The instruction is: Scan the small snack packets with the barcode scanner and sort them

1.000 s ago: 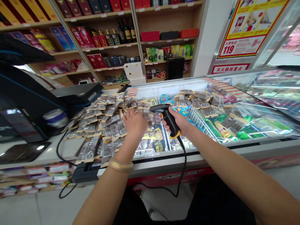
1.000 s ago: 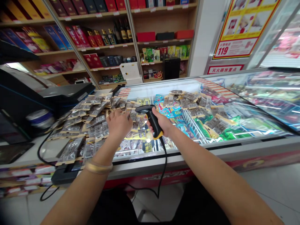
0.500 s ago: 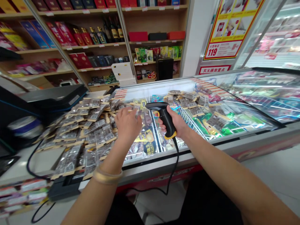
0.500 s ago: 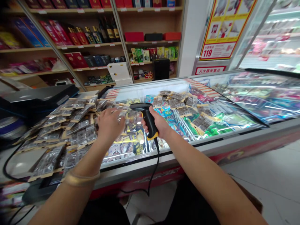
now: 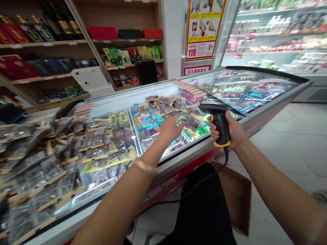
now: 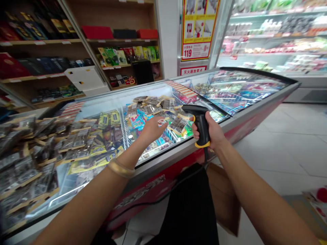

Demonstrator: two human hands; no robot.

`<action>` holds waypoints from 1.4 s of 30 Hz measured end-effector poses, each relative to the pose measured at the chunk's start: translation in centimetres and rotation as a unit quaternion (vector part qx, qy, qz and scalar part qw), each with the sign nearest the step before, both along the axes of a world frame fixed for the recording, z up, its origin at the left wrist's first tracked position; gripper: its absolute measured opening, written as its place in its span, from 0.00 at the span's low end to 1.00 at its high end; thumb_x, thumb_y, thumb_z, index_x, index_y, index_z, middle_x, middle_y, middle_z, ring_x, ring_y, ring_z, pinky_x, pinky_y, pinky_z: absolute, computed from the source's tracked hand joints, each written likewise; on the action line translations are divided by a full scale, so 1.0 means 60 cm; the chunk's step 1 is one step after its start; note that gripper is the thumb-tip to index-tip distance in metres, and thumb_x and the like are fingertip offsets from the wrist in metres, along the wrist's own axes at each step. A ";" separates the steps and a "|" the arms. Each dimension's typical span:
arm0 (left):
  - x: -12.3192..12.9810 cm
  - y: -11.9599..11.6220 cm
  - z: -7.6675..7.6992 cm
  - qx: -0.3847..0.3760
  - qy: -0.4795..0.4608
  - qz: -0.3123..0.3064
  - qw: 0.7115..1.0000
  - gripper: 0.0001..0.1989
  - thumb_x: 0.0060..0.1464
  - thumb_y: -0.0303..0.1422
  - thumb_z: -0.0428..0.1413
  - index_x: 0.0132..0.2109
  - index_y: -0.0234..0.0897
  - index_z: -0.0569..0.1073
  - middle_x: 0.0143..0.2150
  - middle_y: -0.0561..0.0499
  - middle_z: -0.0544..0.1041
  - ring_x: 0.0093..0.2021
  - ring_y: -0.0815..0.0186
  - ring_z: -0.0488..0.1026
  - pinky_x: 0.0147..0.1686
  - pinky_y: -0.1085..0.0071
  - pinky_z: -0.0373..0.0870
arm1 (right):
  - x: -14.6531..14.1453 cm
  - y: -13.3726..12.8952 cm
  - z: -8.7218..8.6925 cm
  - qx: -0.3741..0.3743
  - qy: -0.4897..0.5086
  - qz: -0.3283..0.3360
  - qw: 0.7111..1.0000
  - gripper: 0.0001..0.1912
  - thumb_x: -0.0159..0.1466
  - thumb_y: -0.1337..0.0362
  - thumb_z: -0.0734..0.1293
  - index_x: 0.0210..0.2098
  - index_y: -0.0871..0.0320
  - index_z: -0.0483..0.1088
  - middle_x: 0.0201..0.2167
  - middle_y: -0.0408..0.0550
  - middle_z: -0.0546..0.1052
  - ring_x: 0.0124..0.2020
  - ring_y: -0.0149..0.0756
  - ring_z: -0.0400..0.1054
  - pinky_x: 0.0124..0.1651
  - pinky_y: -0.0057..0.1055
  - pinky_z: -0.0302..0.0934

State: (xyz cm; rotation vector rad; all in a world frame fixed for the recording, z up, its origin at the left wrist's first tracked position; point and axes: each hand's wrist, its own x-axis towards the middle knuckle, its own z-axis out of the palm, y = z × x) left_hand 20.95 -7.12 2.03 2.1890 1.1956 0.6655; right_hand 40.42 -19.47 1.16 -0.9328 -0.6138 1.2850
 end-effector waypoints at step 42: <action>-0.202 0.066 -0.042 -0.142 -0.393 0.251 0.873 0.14 0.63 0.30 0.52 0.27 0.38 0.64 0.21 0.61 0.55 0.22 0.72 0.65 0.33 0.65 0.81 | -0.214 0.129 -0.012 -0.103 -0.018 0.229 0.968 0.26 0.73 0.44 0.57 0.45 0.60 0.73 0.18 0.42 0.69 0.14 0.28 0.61 0.17 0.23 0.58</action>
